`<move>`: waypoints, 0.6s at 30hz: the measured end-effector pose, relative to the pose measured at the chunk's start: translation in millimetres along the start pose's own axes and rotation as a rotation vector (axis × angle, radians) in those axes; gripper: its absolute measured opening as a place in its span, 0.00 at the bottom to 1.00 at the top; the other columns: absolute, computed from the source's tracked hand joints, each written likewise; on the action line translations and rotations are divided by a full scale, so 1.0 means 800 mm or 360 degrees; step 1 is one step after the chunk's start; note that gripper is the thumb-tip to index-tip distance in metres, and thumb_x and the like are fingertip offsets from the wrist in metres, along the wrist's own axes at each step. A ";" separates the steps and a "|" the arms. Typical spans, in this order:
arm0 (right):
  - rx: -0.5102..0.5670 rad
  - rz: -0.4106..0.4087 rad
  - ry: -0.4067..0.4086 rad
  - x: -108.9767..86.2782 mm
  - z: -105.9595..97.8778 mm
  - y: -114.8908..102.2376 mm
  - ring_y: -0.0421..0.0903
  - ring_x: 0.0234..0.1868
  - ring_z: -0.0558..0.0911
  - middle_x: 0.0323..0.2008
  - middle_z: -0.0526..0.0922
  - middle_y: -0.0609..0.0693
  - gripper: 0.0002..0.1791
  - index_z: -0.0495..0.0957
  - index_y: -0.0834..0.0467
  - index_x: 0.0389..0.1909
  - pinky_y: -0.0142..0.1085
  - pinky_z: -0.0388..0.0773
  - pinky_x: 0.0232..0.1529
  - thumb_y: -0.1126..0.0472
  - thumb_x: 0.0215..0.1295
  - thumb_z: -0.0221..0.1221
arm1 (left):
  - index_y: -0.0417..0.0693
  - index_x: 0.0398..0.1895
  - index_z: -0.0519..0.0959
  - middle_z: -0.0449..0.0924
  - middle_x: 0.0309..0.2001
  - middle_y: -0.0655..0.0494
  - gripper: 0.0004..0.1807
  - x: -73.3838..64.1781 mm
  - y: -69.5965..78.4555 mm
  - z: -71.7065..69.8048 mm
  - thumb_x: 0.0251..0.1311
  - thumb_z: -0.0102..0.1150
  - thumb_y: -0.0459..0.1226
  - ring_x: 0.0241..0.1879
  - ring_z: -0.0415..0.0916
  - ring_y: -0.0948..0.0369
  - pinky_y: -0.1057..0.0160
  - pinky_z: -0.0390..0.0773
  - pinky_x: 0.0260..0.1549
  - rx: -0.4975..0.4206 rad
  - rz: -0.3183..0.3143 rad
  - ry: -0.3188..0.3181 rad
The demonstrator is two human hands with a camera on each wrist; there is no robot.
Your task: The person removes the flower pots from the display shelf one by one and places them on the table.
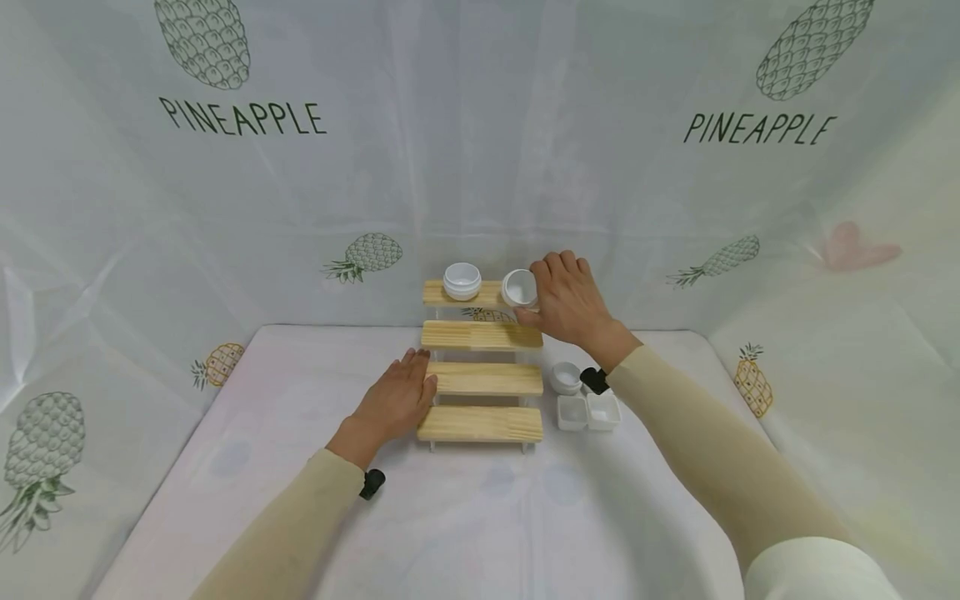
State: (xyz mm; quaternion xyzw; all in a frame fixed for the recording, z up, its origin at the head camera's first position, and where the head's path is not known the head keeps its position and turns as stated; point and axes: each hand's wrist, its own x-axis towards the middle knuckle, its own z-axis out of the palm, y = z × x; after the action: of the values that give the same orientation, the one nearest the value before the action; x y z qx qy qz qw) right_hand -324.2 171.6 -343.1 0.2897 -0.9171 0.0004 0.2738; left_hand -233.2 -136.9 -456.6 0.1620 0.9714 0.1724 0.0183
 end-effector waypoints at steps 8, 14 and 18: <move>-0.0029 -0.0002 0.0001 -0.011 -0.005 0.002 0.59 0.42 0.69 0.40 0.74 0.59 0.33 0.74 0.65 0.47 0.48 0.67 0.42 0.38 0.62 0.67 | 0.34 0.84 0.50 0.53 0.83 0.39 0.37 0.000 -0.001 -0.001 0.86 0.24 0.51 0.84 0.46 0.45 0.43 0.51 0.83 0.0014 0.0001 0.0013; -0.0029 -0.0003 -0.0001 -0.023 -0.007 0.006 0.60 0.43 0.70 0.40 0.75 0.59 0.34 0.75 0.65 0.47 0.50 0.69 0.44 0.37 0.62 0.66 | 0.33 0.84 0.51 0.53 0.83 0.39 0.37 0.000 0.000 0.000 0.86 0.24 0.51 0.84 0.46 0.45 0.43 0.51 0.83 0.0001 -0.0002 0.0011; -0.0030 -0.0012 0.0007 -0.034 -0.010 0.009 0.60 0.44 0.71 0.42 0.76 0.60 0.34 0.75 0.65 0.48 0.50 0.70 0.45 0.38 0.62 0.66 | 0.33 0.84 0.51 0.53 0.83 0.39 0.36 0.001 0.001 0.001 0.86 0.24 0.51 0.84 0.47 0.45 0.43 0.51 0.83 0.0004 -0.0001 0.0017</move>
State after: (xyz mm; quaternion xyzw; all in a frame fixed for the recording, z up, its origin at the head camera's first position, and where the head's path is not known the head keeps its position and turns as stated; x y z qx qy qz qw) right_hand -305.6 193.7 -348.9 0.2906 -0.9154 -0.0086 0.2786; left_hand -233.6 -136.0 -457.1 0.1609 0.9718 0.1720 0.0128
